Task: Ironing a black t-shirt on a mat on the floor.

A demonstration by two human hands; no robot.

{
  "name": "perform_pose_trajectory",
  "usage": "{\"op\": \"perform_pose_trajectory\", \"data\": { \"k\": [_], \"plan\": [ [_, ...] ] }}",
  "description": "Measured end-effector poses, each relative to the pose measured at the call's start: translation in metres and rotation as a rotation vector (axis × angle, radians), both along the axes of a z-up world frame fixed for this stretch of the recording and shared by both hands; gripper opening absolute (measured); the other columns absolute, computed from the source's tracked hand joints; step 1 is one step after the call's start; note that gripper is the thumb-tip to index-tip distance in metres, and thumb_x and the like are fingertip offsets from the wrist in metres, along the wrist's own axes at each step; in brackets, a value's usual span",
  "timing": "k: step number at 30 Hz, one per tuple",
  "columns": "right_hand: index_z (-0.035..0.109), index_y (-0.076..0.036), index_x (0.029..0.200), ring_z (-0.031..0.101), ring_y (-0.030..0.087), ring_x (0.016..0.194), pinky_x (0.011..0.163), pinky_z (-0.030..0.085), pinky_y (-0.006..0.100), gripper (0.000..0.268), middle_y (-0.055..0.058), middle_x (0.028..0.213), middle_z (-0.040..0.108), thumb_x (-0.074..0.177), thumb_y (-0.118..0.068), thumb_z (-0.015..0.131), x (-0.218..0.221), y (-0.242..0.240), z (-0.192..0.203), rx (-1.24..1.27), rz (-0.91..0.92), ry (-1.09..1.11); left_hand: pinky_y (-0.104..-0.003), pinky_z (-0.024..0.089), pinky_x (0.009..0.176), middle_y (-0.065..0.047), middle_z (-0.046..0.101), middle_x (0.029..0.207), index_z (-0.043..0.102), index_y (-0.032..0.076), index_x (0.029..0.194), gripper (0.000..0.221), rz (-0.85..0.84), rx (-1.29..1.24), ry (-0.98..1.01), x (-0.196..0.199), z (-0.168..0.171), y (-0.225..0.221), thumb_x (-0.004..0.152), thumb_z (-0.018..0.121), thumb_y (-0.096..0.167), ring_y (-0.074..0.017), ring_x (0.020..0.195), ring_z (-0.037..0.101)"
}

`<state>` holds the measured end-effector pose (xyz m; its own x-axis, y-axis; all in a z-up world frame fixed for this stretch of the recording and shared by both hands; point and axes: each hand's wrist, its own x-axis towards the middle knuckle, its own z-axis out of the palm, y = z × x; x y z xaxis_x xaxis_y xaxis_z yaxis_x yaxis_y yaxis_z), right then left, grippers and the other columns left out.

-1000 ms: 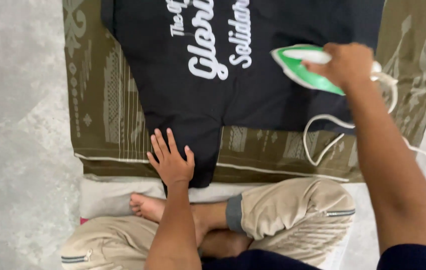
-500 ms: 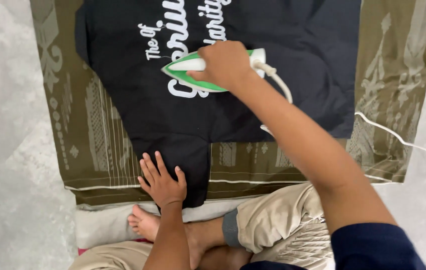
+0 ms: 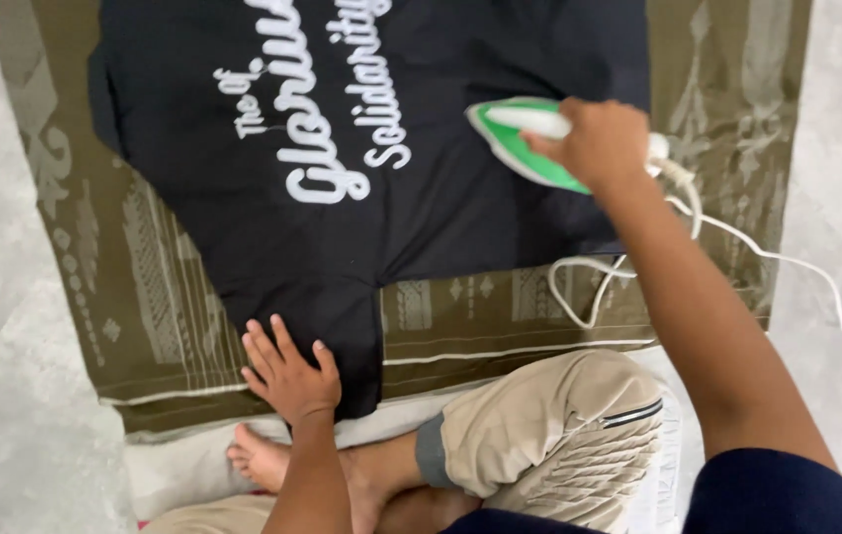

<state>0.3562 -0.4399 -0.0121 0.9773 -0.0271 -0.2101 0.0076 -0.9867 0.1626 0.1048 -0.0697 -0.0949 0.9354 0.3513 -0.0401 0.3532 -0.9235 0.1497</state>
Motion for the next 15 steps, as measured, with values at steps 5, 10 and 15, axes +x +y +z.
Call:
{"op": "perform_pose_trajectory", "data": {
  "k": [5,10,15],
  "plan": [
    [0.068,-0.021,0.087,0.067,0.031,0.067,0.059,0.052,0.039,0.052,0.009,0.070,0.067,0.076,-0.071,0.058,-0.008,-0.009,-0.006,0.032,0.059,-0.121,-0.048,0.018,0.099,-0.014,0.031,0.146,0.038,0.014,0.141,0.060,-0.028,0.101,-0.107,0.001,0.000,-0.002,0.090,0.030,0.045,-0.0302,0.134,0.027],
    [0.062,-0.012,0.077,0.061,0.040,0.069,0.055,0.045,0.047,0.061,0.015,0.072,0.063,0.086,-0.072,0.051,0.021,-0.011,-0.005,0.034,-0.319,-0.027,-0.059,0.020,0.103,-0.011,0.016,0.151,0.027,0.013,0.144,0.063,0.026,-0.054,0.081,0.006,0.015,-0.005,0.088,0.038,0.038,-0.0311,0.138,0.017],
    [0.067,-0.023,0.091,0.065,0.035,0.069,0.055,0.049,0.044,0.060,0.009,0.069,0.066,0.080,-0.080,0.049,0.029,-0.024,-0.015,-0.038,0.018,-0.079,-0.061,0.023,0.100,-0.013,0.019,0.151,0.029,0.012,0.142,0.062,0.023,-0.048,0.050,0.007,0.013,-0.008,0.087,0.040,0.037,-0.0325,0.137,0.019]
  ]
}}
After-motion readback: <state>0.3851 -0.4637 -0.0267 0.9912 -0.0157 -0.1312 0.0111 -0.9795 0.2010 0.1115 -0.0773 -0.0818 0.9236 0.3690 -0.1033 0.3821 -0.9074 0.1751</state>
